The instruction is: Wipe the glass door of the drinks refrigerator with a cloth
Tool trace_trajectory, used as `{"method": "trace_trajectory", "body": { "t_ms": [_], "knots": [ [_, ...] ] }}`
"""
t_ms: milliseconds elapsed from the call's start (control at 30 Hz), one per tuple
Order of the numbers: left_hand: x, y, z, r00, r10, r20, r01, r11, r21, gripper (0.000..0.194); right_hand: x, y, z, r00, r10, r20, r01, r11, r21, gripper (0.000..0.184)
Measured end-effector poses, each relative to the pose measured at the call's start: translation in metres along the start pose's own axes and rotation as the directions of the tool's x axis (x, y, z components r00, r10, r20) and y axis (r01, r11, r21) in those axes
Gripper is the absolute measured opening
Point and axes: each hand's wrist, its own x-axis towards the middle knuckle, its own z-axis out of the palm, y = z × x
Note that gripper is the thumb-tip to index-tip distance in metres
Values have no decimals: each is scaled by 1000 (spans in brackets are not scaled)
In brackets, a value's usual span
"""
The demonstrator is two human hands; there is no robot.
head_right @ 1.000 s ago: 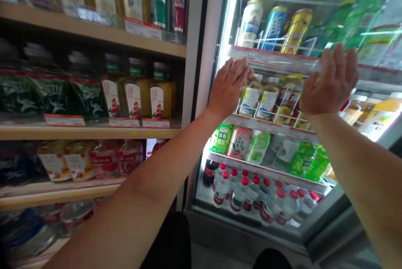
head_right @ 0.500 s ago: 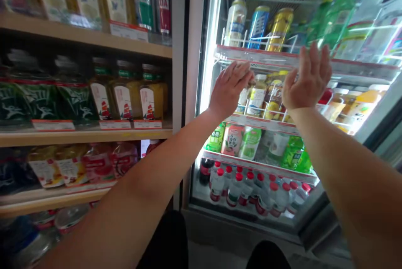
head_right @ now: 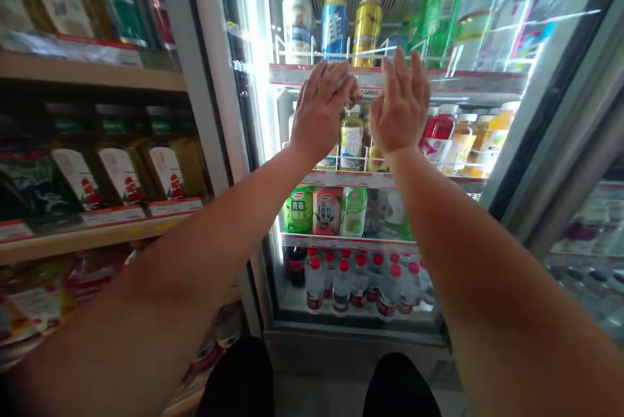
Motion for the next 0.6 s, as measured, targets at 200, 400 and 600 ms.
{"method": "trace_trajectory", "body": {
  "t_ms": [200,400,600],
  "knots": [
    [4,16,-1,994,72,83,-76,996,51,50,-1,-1,-1,999,26,32,-29,994,105,60],
    [81,11,-3,975,-199,-100,213,962,168,57,-2,-2,-3,1000,-3,21,1,995,96,61],
    [102,5,-1,979,111,172,-127,988,84,50,0,-1,0,999,41,31,-44,992,122,59]
  ]
}}
